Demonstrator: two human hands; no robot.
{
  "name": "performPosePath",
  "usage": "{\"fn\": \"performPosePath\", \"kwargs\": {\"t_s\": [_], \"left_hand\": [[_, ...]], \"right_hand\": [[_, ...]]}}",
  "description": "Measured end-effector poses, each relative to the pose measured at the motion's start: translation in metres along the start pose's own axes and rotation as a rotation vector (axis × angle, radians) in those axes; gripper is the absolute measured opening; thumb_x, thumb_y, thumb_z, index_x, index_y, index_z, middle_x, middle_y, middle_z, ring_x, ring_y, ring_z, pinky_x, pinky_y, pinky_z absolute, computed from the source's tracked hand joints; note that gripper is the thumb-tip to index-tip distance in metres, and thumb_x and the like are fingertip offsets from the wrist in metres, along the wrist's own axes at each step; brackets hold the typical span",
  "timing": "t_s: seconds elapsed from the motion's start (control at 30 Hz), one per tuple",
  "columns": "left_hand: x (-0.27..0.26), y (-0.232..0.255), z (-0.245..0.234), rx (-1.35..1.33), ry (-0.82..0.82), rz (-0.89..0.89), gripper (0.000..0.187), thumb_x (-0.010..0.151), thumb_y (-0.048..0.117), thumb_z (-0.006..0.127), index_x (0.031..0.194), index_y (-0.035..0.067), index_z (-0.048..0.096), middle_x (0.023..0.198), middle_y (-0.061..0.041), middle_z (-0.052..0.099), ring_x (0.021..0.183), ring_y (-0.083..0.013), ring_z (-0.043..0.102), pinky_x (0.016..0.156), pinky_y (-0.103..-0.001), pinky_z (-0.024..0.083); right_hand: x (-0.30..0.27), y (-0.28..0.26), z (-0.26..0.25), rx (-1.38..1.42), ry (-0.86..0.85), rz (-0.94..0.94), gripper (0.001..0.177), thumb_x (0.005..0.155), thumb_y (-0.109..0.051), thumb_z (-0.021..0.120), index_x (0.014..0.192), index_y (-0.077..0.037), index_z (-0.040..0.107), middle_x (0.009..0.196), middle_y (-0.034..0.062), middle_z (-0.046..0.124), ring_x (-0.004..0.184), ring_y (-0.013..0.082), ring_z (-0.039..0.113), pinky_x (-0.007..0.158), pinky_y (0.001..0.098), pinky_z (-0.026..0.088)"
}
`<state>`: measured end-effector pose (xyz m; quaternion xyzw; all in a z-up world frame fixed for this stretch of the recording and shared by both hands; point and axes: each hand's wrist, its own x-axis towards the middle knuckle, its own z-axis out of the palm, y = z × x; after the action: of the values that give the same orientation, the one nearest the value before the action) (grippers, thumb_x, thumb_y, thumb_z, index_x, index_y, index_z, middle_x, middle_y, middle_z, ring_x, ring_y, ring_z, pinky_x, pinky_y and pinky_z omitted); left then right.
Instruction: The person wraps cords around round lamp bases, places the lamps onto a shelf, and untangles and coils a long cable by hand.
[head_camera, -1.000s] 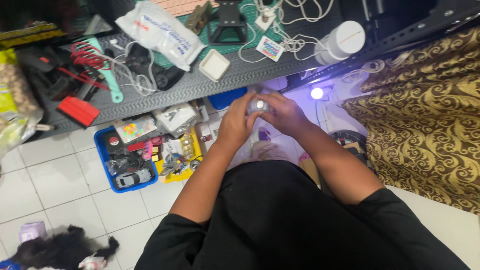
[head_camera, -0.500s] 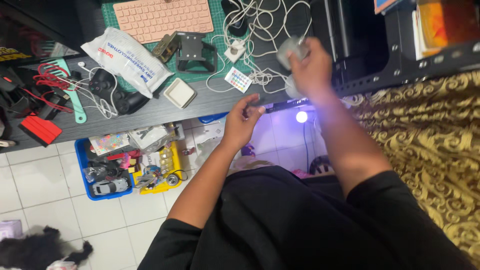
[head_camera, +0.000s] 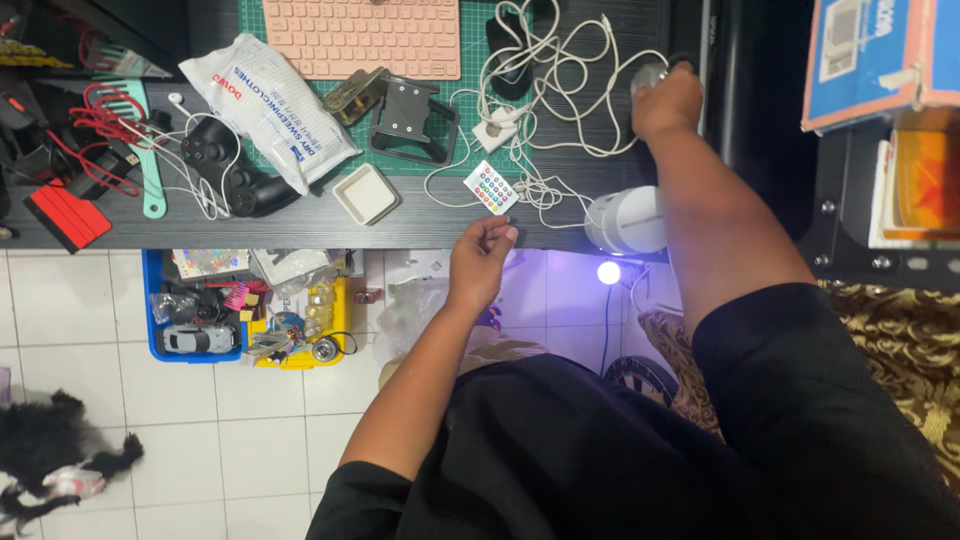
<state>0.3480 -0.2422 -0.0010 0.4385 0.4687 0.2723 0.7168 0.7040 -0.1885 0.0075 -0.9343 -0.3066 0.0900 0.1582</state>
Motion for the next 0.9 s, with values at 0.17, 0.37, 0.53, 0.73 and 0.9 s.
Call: {"fn": "performPosePath", "kwargs": {"t_s": [0.17, 0.37, 0.53, 0.73, 0.9], "left_hand": [[-0.002, -0.004, -0.006, 0.028, 0.047, -0.045, 0.035, 0.093, 0.014, 0.073, 0.123, -0.001, 0.066, 0.109, -0.008, 0.072, 0.085, -0.0085, 0.063, 0.078, -0.023, 0.053], [0.000, -0.006, -0.002, 0.015, 0.025, -0.037, 0.034, 0.093, 0.013, 0.072, 0.123, -0.001, 0.066, 0.110, -0.008, 0.071, 0.083, -0.0085, 0.062, 0.077, -0.023, 0.053], [-0.002, -0.003, -0.002, 0.023, 0.025, -0.040, 0.033, 0.094, 0.014, 0.072, 0.123, -0.001, 0.066, 0.110, -0.008, 0.071, 0.083, -0.0080, 0.061, 0.077, -0.023, 0.052], [-0.005, 0.009, -0.007, 0.014, 0.071, -0.058, 0.033, 0.094, 0.014, 0.071, 0.124, -0.001, 0.067, 0.109, -0.008, 0.072, 0.085, -0.0074, 0.063, 0.078, -0.023, 0.053], [-0.008, 0.010, -0.014, 0.080, 0.142, -0.067, 0.033, 0.094, 0.015, 0.071, 0.124, 0.002, 0.067, 0.109, -0.006, 0.073, 0.081, -0.0065, 0.062, 0.072, -0.024, 0.053]], "right_hand": [[0.006, -0.003, 0.005, -0.048, -0.088, 0.149, 0.049, 0.088, -0.018, 0.076, 0.121, 0.009, 0.053, 0.116, 0.0305, 0.063, 0.106, 0.0420, 0.067, 0.088, 0.0417, 0.056], [0.010, 0.014, 0.011, 0.016, -0.035, 0.070, 0.041, 0.090, -0.018, 0.077, 0.118, 0.007, 0.061, 0.116, 0.0277, 0.068, 0.106, 0.0388, 0.070, 0.092, 0.0402, 0.057], [0.022, 0.009, 0.020, 0.065, 0.109, -0.011, 0.035, 0.092, -0.016, 0.077, 0.116, 0.005, 0.062, 0.115, 0.0258, 0.067, 0.107, 0.0400, 0.068, 0.091, 0.0429, 0.055], [0.059, -0.010, 0.036, 0.082, 0.222, -0.125, 0.031, 0.090, -0.007, 0.077, 0.114, 0.003, 0.061, 0.117, 0.0235, 0.064, 0.108, 0.0408, 0.064, 0.092, 0.0437, 0.053], [0.090, -0.007, 0.044, 0.038, 0.190, -0.137, 0.031, 0.090, -0.004, 0.074, 0.115, 0.004, 0.059, 0.117, 0.0240, 0.062, 0.107, 0.0402, 0.064, 0.092, 0.0418, 0.053]]}}
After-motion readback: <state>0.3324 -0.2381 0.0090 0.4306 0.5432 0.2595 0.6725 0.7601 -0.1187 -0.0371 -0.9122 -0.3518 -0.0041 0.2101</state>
